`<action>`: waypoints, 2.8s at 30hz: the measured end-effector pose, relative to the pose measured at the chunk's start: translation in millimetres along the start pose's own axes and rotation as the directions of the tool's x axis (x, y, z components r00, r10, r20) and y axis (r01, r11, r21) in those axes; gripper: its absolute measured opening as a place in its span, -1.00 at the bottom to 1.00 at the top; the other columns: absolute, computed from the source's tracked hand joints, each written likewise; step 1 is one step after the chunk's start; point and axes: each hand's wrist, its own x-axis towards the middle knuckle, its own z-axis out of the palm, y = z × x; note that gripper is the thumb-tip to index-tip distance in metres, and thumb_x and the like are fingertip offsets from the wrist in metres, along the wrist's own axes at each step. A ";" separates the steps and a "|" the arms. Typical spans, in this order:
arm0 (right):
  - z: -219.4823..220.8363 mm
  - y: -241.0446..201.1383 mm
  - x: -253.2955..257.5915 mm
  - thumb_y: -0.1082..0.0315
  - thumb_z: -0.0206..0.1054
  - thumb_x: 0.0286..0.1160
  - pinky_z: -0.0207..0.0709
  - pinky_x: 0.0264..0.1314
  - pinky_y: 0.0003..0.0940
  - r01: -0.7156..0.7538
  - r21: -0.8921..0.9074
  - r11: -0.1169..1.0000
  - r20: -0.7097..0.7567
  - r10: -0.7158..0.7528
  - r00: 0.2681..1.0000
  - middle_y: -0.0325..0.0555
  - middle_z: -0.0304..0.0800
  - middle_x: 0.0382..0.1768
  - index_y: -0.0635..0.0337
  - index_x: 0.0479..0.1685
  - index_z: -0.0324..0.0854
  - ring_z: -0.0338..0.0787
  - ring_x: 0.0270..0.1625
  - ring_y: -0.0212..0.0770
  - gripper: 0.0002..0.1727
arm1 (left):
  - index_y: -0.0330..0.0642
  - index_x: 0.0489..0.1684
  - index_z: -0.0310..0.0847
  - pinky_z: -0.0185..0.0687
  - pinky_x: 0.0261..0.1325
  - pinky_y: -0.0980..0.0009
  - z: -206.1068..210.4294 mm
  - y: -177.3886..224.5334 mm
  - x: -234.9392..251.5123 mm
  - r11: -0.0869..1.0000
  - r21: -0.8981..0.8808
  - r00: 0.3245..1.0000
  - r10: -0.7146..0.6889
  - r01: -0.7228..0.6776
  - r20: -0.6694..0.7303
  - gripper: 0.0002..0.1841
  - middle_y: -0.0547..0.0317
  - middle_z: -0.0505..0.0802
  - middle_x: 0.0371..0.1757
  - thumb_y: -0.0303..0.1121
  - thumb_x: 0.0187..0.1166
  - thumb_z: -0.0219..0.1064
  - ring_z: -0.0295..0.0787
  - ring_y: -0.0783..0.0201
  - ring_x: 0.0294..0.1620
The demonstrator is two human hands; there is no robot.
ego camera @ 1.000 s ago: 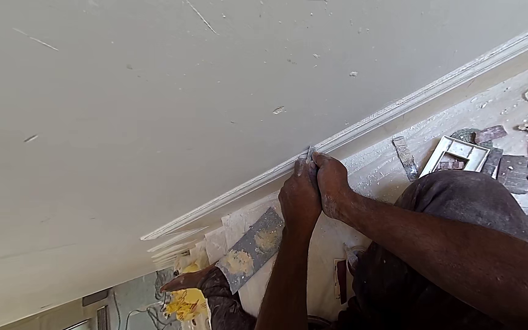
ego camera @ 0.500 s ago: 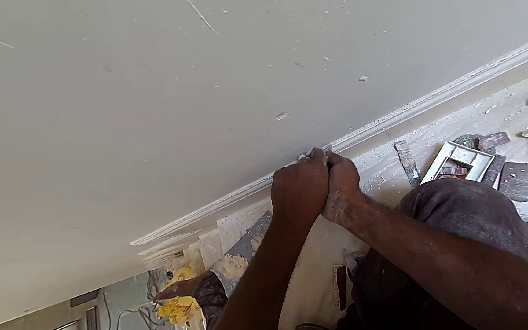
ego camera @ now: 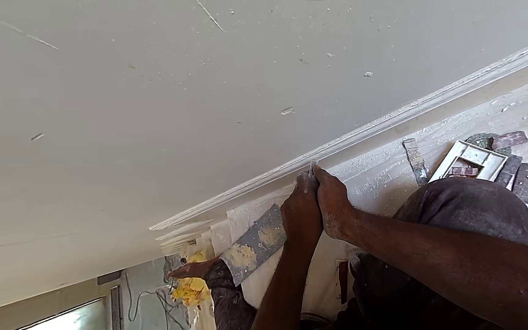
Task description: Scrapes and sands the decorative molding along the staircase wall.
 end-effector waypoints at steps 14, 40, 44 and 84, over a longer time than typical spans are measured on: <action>-2.0 -18.5 8.0 -0.06 -0.13 0.93 0.49 0.20 -0.16 0.064 0.057 0.996 -0.037 -0.062 0.997 -0.04 0.69 -0.03 0.16 0.01 0.67 0.66 0.13 -0.19 -0.45 | -0.38 0.05 0.66 0.69 -0.36 -0.15 -0.2 11.5 22.5 0.998 0.043 0.998 0.047 -0.045 -0.039 -0.69 -0.23 0.84 -0.34 -0.28 0.82 0.11 0.88 -0.25 -0.33; -5.3 -17.7 10.1 -0.03 -0.17 0.95 0.48 0.29 -0.07 0.076 -0.051 0.996 -0.049 -0.078 0.996 0.03 0.72 0.07 0.19 0.05 0.67 0.66 0.24 -0.12 -0.43 | -0.35 0.05 0.67 0.65 -0.40 -0.15 1.9 15.3 19.0 0.999 0.034 0.998 0.043 -0.041 -0.041 -0.69 -0.21 0.84 -0.37 -0.27 0.82 0.10 0.86 -0.23 -0.36; -5.1 -19.3 8.1 -0.04 -0.16 0.95 0.47 0.29 -0.09 0.081 -0.044 0.996 -0.041 -0.083 0.996 0.01 0.72 0.06 0.18 0.02 0.68 0.66 0.25 -0.14 -0.44 | -0.36 -0.01 0.68 0.65 -0.42 -0.12 6.7 11.1 18.6 0.997 -0.013 0.990 0.069 -0.071 -0.119 -0.68 -0.18 0.82 -0.41 -0.26 0.79 0.13 0.85 -0.19 -0.40; -3.3 -8.5 6.4 -0.04 -0.15 0.95 0.47 0.26 0.03 0.000 -0.163 0.987 -0.019 -0.003 1.000 0.08 0.72 0.10 0.19 0.03 0.68 0.66 0.27 -0.05 -0.44 | -0.44 0.16 0.61 0.71 -0.21 -0.22 9.2 6.3 1.3 0.994 -0.095 0.998 -0.047 0.044 -0.032 -0.68 -0.29 0.84 -0.27 -0.31 0.81 0.11 0.87 -0.28 -0.22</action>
